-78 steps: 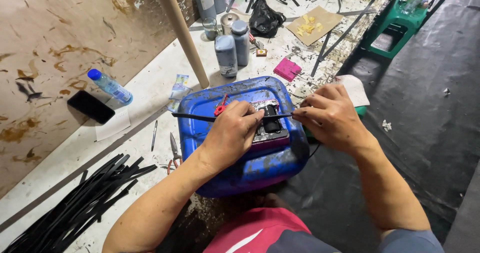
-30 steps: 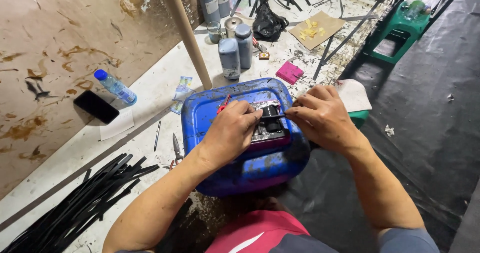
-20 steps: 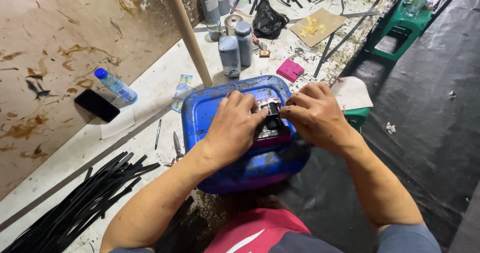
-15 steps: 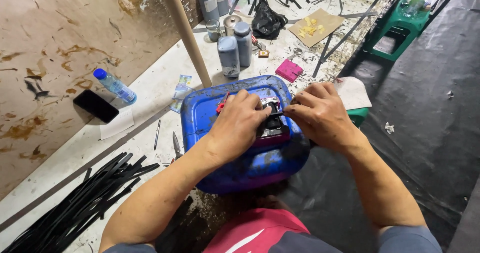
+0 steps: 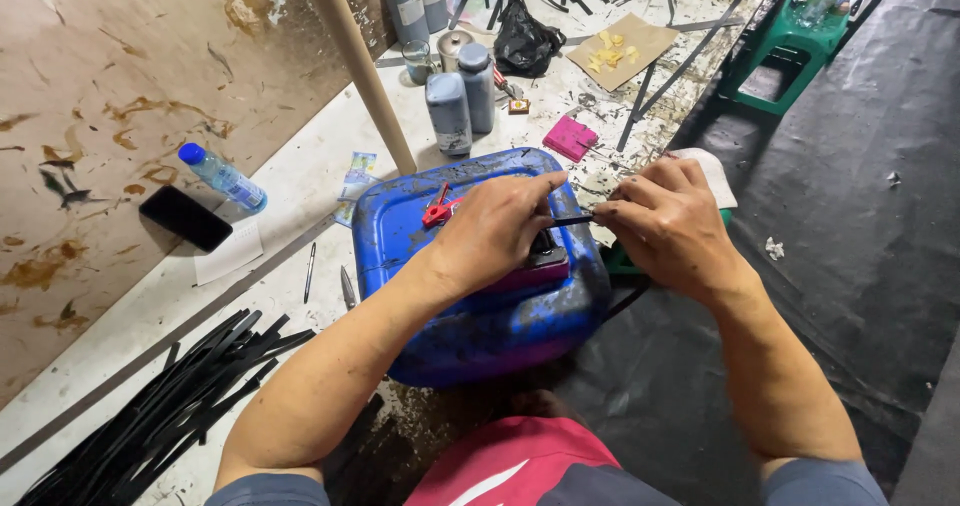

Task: The person picks up long black leather strips from a workbench and hangs them individually on a rack.

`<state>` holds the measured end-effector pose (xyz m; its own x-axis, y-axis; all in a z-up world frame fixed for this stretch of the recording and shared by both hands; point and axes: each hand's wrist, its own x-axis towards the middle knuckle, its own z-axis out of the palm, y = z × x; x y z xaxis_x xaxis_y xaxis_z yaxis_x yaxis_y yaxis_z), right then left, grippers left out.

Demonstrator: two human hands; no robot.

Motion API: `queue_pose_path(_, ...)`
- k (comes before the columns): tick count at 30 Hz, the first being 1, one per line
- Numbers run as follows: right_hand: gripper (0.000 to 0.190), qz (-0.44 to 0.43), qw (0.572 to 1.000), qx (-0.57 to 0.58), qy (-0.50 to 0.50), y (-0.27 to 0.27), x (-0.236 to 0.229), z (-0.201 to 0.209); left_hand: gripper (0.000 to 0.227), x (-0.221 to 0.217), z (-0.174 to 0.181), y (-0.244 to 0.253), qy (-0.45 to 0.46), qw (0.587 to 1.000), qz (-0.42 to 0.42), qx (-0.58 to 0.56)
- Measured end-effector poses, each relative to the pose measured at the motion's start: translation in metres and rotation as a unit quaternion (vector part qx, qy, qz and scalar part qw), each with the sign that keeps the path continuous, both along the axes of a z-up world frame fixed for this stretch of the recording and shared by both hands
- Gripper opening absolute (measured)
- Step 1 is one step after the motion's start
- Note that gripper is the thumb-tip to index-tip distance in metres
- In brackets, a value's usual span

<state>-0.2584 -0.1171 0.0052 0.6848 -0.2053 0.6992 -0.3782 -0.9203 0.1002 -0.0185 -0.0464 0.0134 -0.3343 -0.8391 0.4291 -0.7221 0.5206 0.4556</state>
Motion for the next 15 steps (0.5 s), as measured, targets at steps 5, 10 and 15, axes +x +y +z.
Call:
queue_pose_path(5, 0.013, -0.013, 1.0, 0.001, 0.007, -0.001, -0.01, 0.0, 0.047, -0.005, -0.004, -0.011, 0.012, 1.0, -0.001, 0.027)
queue_pose_path(10, 0.009, -0.025, 1.0, 0.004, 0.008, -0.001, -0.015, 0.002, 0.043, -0.011, 0.002, -0.016, 0.012, 0.999, -0.009, 0.051)
queue_pose_path(15, 0.007, -0.029, 0.999, -0.001, 0.015, -0.004, -0.021, 0.001, 0.041, -0.014, 0.001, -0.02, 0.023, 0.998, -0.018, 0.057)
